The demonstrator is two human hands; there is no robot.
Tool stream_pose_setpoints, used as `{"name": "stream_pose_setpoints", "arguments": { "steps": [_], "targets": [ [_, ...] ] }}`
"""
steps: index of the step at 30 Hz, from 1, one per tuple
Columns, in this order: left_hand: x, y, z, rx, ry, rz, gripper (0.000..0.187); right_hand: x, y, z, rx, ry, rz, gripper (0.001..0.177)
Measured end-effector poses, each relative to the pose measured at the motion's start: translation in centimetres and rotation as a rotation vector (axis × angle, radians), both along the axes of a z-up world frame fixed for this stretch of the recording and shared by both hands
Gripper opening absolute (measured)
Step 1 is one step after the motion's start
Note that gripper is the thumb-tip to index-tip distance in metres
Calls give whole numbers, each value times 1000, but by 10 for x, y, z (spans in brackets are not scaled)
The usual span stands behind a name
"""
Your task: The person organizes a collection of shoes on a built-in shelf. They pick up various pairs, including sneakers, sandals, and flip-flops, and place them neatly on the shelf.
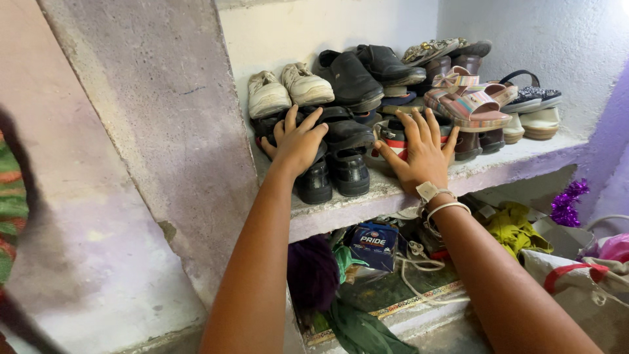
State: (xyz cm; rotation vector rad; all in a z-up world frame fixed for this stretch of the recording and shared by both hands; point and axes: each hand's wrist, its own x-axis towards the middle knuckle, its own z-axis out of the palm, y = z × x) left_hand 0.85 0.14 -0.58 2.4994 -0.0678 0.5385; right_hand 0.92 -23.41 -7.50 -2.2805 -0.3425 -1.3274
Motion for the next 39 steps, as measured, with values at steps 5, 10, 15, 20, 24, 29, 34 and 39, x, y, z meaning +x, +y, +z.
{"name": "stream_pose_setpoints", "arguments": {
  "steps": [5, 10, 15, 20, 24, 29, 34, 39],
  "targets": [
    [2, 0, 0, 10, -6, 8, 55, 1, -1, 0, -6, -12, 1, 76],
    [2, 1, -1, -1, -4, -6, 55, 2, 0, -1, -4, -13, -3, 75],
    [1, 0, 1, -3, 4, -6, 55, 3, -1, -1, -9, -17, -7, 75],
    [-3, -1, 2, -6, 11, -7, 54, 3, -1, -2, -15, -21, -10, 76],
    [3, 0, -2, -16, 7, -3, 52, 3, -2, -3, -13, -18, 0, 79],
    [14, 3, -7, 38, -24, 35, 51, 5, -4, -2, -26, -7, -4, 92],
    [9, 1, -3, 68, -86, 136, 51, 2, -3, -2, -92, -41, -22, 98],
    [-19, -26, -1, 288, -142, 400, 46, -9, -3, 3, -326, -199, 63, 91]
  ]
}}
